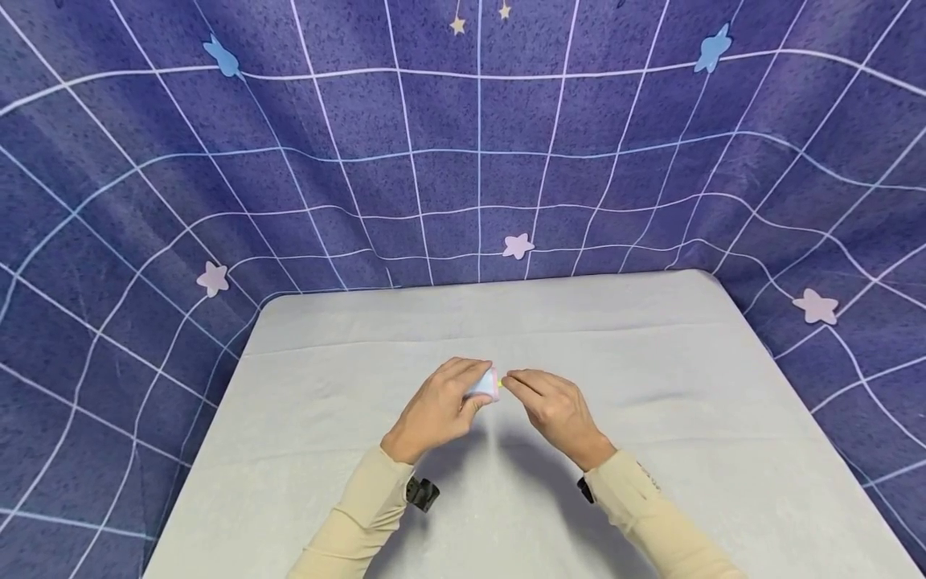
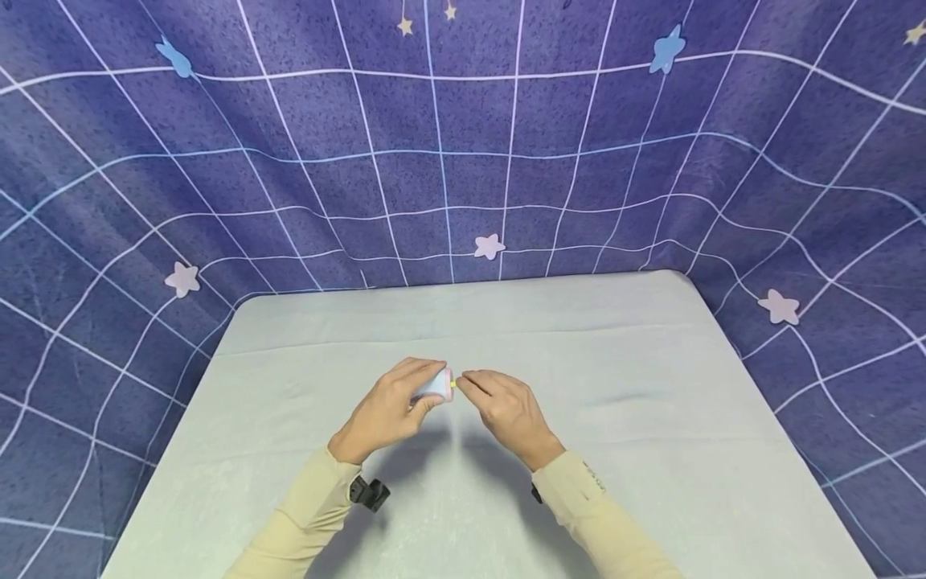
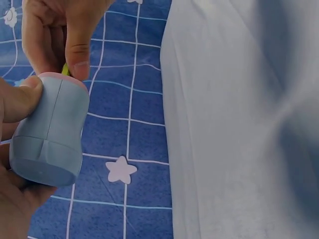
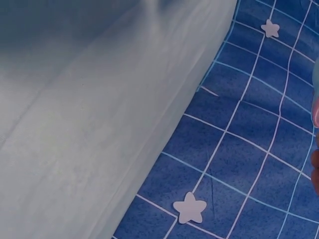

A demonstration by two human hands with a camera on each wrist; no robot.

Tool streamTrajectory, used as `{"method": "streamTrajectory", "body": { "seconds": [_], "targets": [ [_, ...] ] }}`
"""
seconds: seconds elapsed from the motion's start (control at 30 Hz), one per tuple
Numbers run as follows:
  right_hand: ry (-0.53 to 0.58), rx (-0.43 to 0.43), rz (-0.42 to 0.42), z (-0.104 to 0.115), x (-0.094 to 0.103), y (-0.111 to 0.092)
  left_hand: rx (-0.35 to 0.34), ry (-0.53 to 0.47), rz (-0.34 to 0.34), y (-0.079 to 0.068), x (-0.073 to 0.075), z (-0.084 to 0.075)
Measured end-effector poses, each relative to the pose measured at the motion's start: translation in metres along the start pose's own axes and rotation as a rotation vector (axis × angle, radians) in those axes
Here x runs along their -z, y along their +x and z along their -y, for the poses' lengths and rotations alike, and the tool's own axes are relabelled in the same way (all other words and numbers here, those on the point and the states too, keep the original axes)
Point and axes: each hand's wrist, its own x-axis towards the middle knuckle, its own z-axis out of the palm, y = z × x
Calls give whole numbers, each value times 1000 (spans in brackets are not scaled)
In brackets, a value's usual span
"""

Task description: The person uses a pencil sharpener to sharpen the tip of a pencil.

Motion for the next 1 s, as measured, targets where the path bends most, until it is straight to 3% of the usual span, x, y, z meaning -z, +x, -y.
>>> {"method": "streamTrajectory", "body": {
  "seconds": [0.2, 0.4, 0.5, 0.57, 0.77, 0.87, 1.0],
  "targets": [
    [-56, 44, -31, 2, -2, 6, 27, -22, 1, 0, 3, 1],
    [-47, 21, 6, 0, -5, 11, -106, 166, -61, 1, 1, 4],
    [66, -47, 98, -2, -2, 14, -205, 294, -101, -1, -3, 5],
    [200, -130, 194, -3, 2, 18, -260, 352, -135, -4, -6, 6],
    [588, -440, 501, -12, 14, 31, -362, 371, -248, -11, -18, 10],
    [646, -500, 591, -15, 16, 32, -380, 375, -270, -13, -25, 11],
    [587, -474, 605, -15, 13, 28, -361, 385, -246, -15, -30, 12]
  ]
}}
